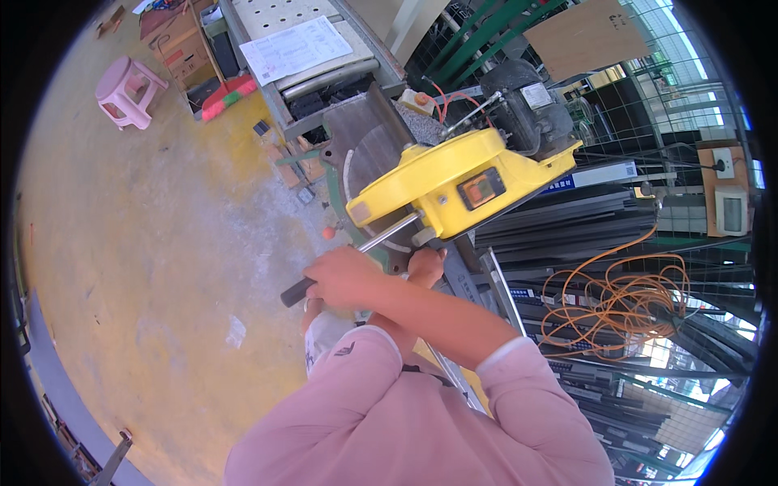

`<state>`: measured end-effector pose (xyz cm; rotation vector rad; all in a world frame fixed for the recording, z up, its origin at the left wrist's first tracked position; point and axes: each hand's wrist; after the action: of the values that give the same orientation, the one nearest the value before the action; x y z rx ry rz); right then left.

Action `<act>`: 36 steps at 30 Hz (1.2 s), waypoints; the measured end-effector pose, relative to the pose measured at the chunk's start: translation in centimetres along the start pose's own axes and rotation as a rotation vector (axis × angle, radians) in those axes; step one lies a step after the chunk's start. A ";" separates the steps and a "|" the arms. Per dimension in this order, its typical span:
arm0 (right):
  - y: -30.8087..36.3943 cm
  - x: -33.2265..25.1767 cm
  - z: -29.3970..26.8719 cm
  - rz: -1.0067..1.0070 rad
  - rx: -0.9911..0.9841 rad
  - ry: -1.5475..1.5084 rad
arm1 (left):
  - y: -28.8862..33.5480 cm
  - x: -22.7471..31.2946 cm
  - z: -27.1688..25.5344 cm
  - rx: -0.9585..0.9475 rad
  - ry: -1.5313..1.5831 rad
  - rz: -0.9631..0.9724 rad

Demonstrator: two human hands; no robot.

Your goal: The person picks up a long metal profile, places it on a miter saw table, and cuts it by pulling down the saw handle. They repeat this with other profiles, placing the cut pieces onto a rack and interacting with a digital control screen between cuts.

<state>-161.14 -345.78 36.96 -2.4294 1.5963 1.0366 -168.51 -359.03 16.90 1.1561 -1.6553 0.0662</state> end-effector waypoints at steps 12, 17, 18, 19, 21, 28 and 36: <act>13.5 0.1 -20.1 -0.219 1.242 -0.517 | -0.3 0.0 -5.0 -0.421 0.330 -0.154; 13.4 1.6 -14.3 0.037 1.567 -0.595 | -4.1 -3.4 -14.3 0.225 0.253 -0.095; 15.6 2.6 -10.0 0.209 1.443 -0.661 | -5.7 -4.1 -14.7 0.489 0.269 -0.069; 16.8 3.4 -5.7 0.482 1.379 -0.690 | -6.8 -4.1 -15.4 0.515 0.266 -0.004; 19.9 5.7 3.5 0.834 1.318 -1.096 | -8.6 -3.4 -16.2 0.468 0.218 0.076; 37.1 12.5 25.5 1.330 1.755 -1.832 | -9.2 -1.9 -18.0 0.164 0.404 -0.068; 47.0 21.4 35.6 0.779 2.550 -1.784 | -8.3 -8.7 -30.3 0.673 -0.247 0.182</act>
<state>-212.96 -370.66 11.80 0.7645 0.9017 0.0471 -141.44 -341.07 19.39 1.5472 -2.0286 0.6608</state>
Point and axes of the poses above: each hand's wrist, its own y-axis away from the middle knuckle, its own z-axis out of the palm, x = y × z, and after that the axes turned 5 degrees about x, right-handed
